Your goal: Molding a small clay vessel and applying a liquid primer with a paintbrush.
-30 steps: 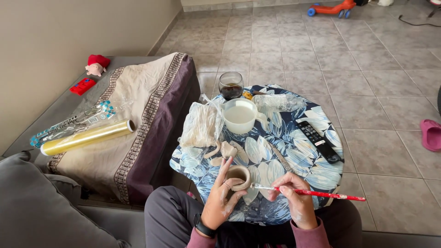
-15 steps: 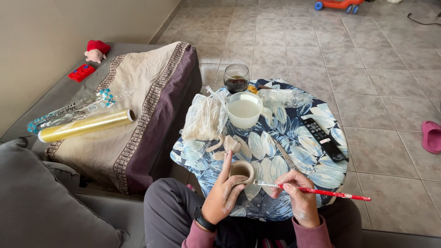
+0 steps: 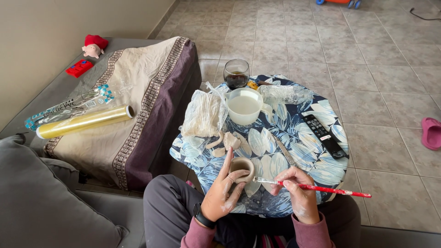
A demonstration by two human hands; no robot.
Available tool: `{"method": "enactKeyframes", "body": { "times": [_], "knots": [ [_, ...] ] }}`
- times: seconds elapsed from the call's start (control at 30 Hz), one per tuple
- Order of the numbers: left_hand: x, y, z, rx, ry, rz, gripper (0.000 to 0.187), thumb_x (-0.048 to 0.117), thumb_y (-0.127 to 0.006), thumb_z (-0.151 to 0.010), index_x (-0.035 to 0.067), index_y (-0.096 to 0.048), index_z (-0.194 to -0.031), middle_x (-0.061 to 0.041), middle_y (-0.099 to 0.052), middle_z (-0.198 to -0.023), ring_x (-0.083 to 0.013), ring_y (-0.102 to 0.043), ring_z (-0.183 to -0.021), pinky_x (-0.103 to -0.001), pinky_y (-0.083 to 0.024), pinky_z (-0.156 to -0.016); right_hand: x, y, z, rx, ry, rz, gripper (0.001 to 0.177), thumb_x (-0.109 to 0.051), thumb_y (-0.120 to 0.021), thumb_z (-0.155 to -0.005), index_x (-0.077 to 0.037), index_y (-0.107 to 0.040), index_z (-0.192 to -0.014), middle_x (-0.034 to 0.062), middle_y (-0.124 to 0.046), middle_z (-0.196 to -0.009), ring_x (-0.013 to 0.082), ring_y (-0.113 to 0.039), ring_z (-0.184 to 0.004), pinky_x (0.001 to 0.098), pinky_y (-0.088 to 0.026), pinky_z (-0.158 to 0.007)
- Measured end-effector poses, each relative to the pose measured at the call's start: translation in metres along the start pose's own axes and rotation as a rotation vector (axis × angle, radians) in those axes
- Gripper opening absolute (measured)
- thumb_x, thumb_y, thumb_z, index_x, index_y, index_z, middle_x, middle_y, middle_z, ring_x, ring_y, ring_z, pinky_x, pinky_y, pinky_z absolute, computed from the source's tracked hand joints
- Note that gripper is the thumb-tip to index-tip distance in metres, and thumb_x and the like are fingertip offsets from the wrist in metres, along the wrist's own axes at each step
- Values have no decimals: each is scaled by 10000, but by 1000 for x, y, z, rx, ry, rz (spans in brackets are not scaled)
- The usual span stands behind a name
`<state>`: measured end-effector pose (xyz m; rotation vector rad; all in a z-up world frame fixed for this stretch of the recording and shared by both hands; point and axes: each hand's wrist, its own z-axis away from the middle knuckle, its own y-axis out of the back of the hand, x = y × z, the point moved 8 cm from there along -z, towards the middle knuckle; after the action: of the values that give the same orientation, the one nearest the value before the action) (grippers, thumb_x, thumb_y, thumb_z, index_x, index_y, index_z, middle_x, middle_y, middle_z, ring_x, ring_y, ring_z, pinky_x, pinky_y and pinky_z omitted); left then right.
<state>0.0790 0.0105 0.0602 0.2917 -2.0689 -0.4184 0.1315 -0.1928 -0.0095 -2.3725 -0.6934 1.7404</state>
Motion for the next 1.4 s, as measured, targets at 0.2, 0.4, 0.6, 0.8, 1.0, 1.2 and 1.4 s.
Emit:
{"method": "enactKeyframes", "body": {
  "times": [0.2,0.4,0.6,0.8,1.0,1.2,1.4],
  "knots": [
    [-7,-3,2,-27,27,-31,598,-1,-626,-929,26,-446,-1498,-238,-95,-1710,-400,-319,-1550,-438,-366,-1200,-1,-1,0,-1,-1,-15,114,-46,-567,-827,19,-655,-861,152,-705,-737,223,-665,-579,323,-586,-547],
    [-5,0,1,34,8,-21,703,47,-696,-893,50,-401,-1532,-244,-121,-1711,-411,-292,-1565,-443,-367,-1208,-3,-2,-1,-17,5,-11,116,-54,-570,-825,13,-656,-864,143,-705,-736,217,-671,-581,317,-591,-556],
    [-14,-4,1,103,88,-60,866,277,-831,-814,19,-399,-1519,-271,-174,-1688,-431,-341,-1528,-446,-423,-1163,-3,-2,0,-12,-6,-20,124,-77,-586,-840,16,-656,-880,154,-706,-743,223,-672,-581,315,-581,-555],
    [-7,-1,-1,171,36,-118,688,122,-822,-824,-32,-511,-1418,-278,-323,-1631,-390,-489,-1445,-396,-480,-1105,-3,-3,0,-28,-3,-19,125,-37,-558,-829,21,-655,-884,156,-707,-748,222,-673,-584,312,-586,-560],
    [-6,0,1,136,14,-98,716,66,-775,-852,-19,-440,-1479,-281,-280,-1657,-387,-491,-1453,-396,-469,-1117,-2,-3,0,-32,6,-14,118,-34,-557,-831,12,-653,-880,142,-699,-745,218,-672,-586,310,-591,-559],
    [-14,-2,2,33,47,-31,933,30,-727,-897,-54,-121,-1601,-277,-288,-1659,-391,-399,-1514,-408,-405,-1175,-12,-7,4,-19,74,1,83,-21,-523,-855,1,-599,-880,152,-696,-821,203,-651,-599,298,-595,-581],
    [-33,-8,9,13,-125,-121,861,102,-665,-1016,-31,-87,-1641,-295,-55,-1706,-434,-278,-1539,-496,-324,-1249,-5,-2,8,7,185,70,230,-146,-600,-867,79,-582,-824,277,-643,-731,284,-667,-548,341,-536,-527]
  ]
}}
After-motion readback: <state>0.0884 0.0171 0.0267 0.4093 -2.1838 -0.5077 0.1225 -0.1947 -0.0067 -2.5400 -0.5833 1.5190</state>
